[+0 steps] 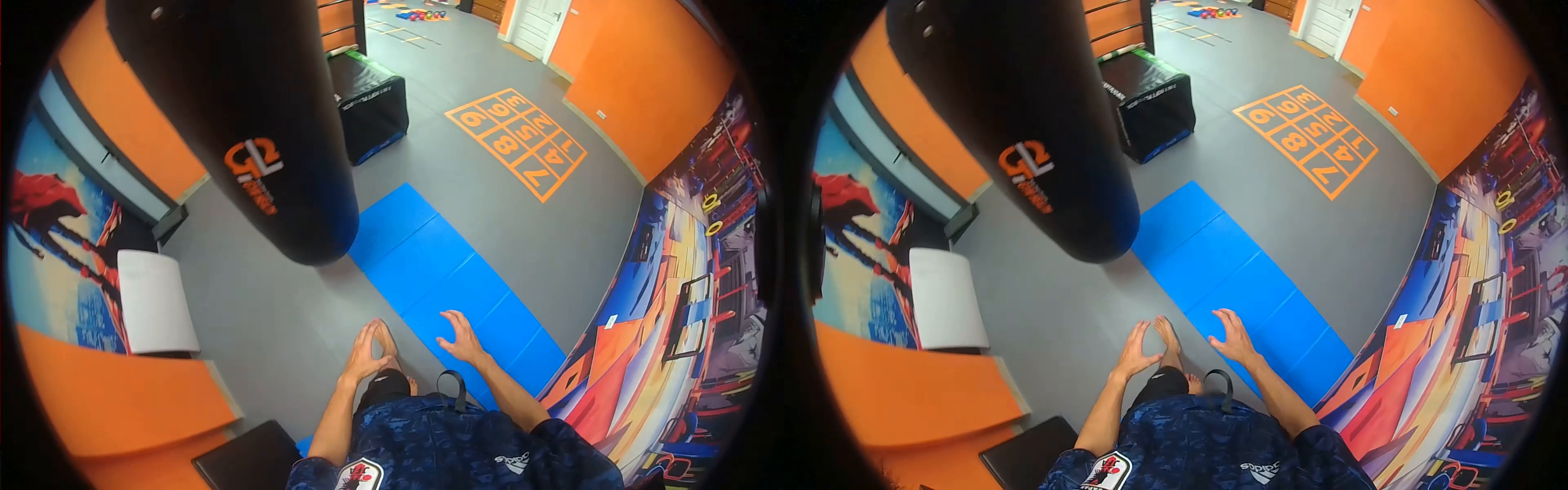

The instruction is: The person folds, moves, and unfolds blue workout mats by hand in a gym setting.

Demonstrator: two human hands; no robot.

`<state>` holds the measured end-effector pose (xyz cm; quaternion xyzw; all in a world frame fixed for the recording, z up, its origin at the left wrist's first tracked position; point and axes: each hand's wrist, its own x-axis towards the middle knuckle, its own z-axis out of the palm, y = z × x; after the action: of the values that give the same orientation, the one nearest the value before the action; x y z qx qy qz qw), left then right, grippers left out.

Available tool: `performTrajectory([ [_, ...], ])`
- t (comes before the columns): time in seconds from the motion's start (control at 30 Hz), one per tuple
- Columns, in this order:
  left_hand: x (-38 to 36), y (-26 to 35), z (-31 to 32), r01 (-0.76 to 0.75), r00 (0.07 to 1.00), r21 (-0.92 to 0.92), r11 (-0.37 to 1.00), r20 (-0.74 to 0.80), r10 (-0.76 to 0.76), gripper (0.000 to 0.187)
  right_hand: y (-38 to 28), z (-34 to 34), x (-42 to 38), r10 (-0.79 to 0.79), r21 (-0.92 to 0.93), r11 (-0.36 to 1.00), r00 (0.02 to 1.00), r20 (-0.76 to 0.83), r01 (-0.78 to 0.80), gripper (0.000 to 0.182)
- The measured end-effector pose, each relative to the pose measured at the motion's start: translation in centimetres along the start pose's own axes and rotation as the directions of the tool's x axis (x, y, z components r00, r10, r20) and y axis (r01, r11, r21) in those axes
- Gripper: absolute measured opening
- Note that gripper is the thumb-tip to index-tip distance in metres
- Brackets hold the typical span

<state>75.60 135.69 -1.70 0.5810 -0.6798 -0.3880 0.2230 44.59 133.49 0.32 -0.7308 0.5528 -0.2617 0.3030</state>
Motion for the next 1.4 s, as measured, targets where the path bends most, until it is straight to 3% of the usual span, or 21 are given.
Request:
performTrajectory([
  [0.2,12.4,-0.5,-3.5,-0.107,0.987,0.054,0.993,0.128,0.099,0.101,1.6,-2.5,9.1,0.089,-0.022,0.996,0.994,-0.063,-0.090,0.065],
  [0.43,25.1,1.2,-5.9,-0.171,0.968,-0.041,0.985,0.180,0.175,0.101,2.1,-5.6,17.9,0.082,-0.022,0.996,0.981,-0.178,-0.087,0.062],
  [0.53,30.1,2.2,-5.4,-0.213,0.955,-0.050,0.976,0.202,0.219,0.102,2.4,-7.9,20.7,0.225,0.063,0.974,0.960,-0.167,-0.217,0.061],
  [0.7,37.8,5.0,-4.3,-0.223,0.941,-0.007,0.975,0.260,0.217,0.105,7.9,-11.9,24.7,0.285,0.063,0.958,0.919,-0.273,-0.279,0.062],
  [0.77,41.4,6.1,-3.7,-0.223,0.949,0.008,0.975,0.229,0.215,0.105,10.6,-14.8,27.2,0.360,0.124,0.933,0.889,-0.283,-0.338,0.064],
  [0.9,48.6,8.7,-2.4,-0.163,0.977,0.064,0.984,0.150,0.152,0.104,16.5,-20.9,32.6,0.334,0.101,0.943,0.893,-0.301,-0.319,0.064],
  [1.1,58.2,11.8,0.2,-0.062,0.998,0.026,0.998,0.018,0.062,0.100,22.9,-28.0,42.2,0.233,0.132,0.968,0.957,-0.173,-0.212,0.056],
  [1.4,66.3,16.0,1.5,0.119,0.980,0.051,0.992,-0.168,-0.109,0.098,26.4,-30.4,57.8,0.087,0.252,0.960,0.987,0.135,-0.119,0.056],
])
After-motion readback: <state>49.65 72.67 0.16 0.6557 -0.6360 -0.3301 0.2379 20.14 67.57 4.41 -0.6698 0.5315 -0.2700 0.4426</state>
